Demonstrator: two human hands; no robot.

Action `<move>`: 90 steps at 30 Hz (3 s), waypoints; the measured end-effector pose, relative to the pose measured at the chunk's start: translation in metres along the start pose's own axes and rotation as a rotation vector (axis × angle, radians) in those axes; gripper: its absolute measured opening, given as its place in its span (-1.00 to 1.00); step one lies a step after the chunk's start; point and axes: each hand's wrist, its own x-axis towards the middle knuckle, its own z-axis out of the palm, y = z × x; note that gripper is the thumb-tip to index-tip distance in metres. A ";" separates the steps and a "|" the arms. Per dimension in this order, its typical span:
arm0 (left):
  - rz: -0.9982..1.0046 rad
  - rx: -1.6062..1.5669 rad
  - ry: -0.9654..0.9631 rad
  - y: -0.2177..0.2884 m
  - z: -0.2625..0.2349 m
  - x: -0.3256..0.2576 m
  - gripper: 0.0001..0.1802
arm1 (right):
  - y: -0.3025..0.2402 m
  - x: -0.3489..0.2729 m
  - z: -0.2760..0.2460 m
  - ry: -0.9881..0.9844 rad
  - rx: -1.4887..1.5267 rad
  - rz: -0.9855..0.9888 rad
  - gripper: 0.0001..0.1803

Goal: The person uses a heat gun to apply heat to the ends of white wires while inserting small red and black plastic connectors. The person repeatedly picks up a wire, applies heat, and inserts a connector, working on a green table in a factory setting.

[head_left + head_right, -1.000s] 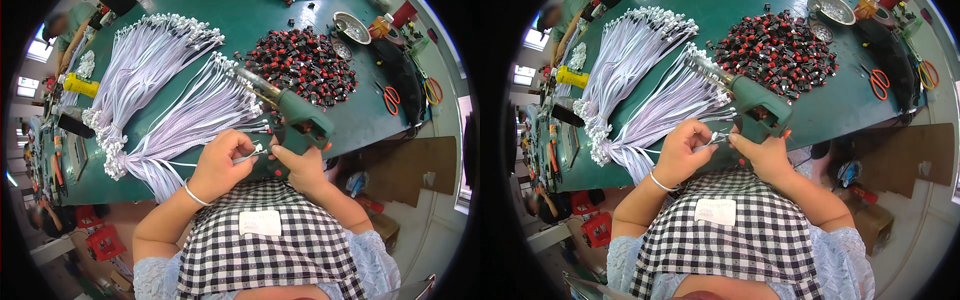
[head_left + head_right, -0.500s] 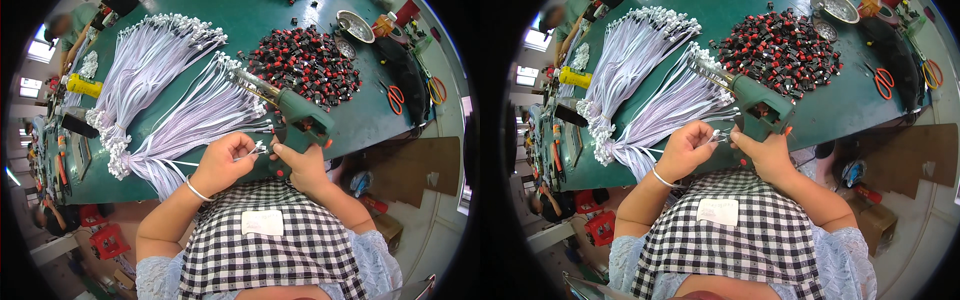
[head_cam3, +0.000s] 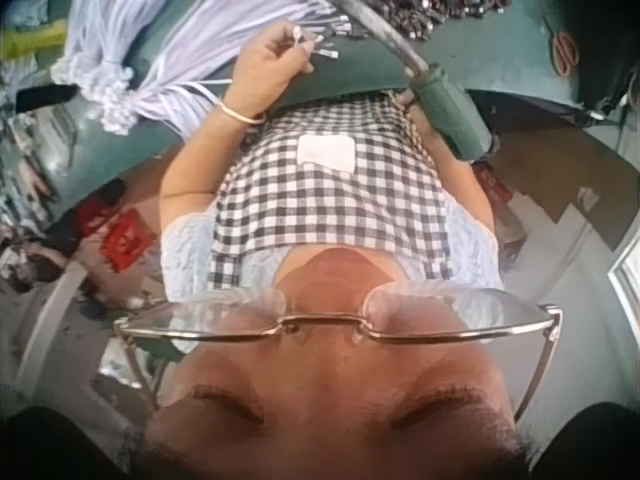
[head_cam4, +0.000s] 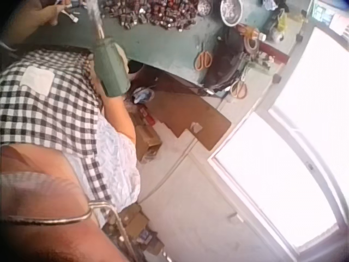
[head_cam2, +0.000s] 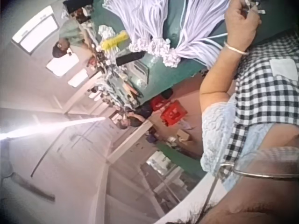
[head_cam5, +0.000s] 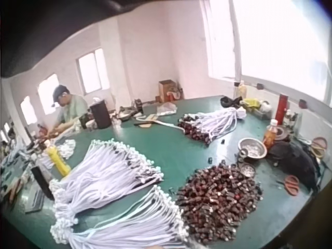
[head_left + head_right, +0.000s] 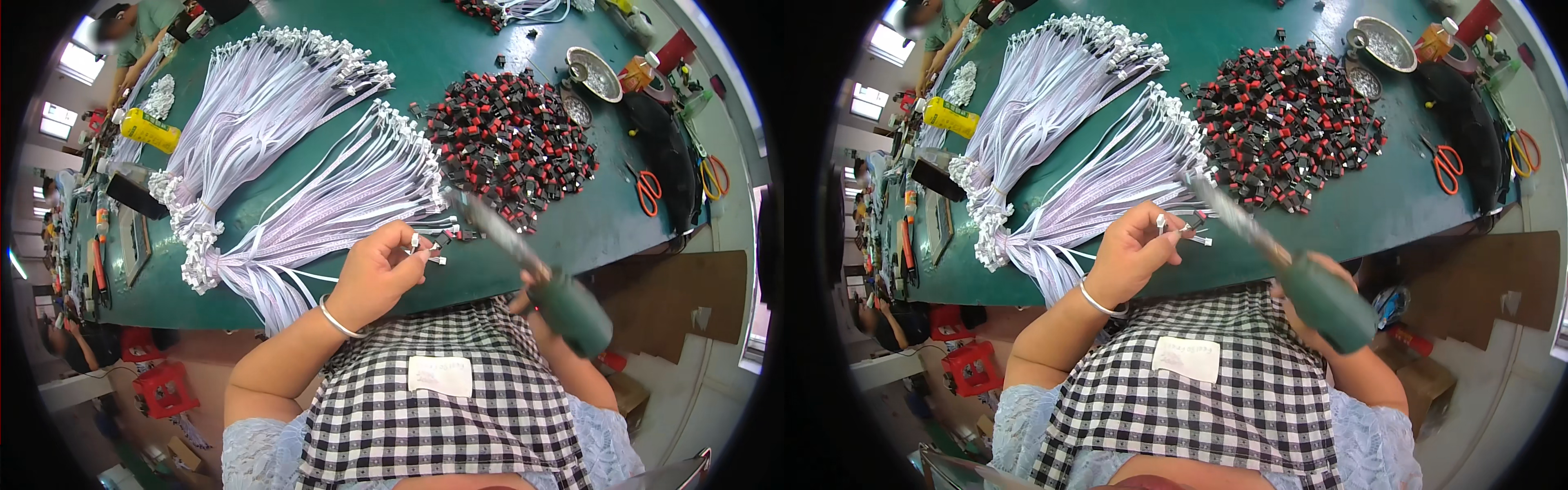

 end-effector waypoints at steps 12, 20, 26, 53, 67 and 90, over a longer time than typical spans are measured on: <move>0.031 -0.046 0.076 -0.001 -0.001 0.004 -0.95 | -0.015 -0.018 -0.021 -0.214 -0.091 -0.117 -0.76; 0.031 -0.033 0.065 -0.001 0.000 0.003 -0.94 | -0.008 -0.020 -0.020 -0.257 -0.141 -0.102 -0.67; 0.047 -0.036 0.056 -0.004 0.000 0.002 -0.94 | -0.004 -0.017 -0.025 -0.290 0.061 -0.092 -0.63; -0.149 0.024 -0.110 0.008 -0.005 -0.008 -0.84 | -0.054 0.057 0.055 -0.077 0.777 0.250 -0.78; -0.093 0.075 -0.038 -0.002 -0.001 -0.005 -0.85 | -0.058 0.050 0.056 -0.099 0.582 0.253 -0.79; -0.028 0.165 0.107 -0.005 0.005 -0.006 -0.90 | -0.056 0.050 0.063 -0.102 0.550 0.258 -0.86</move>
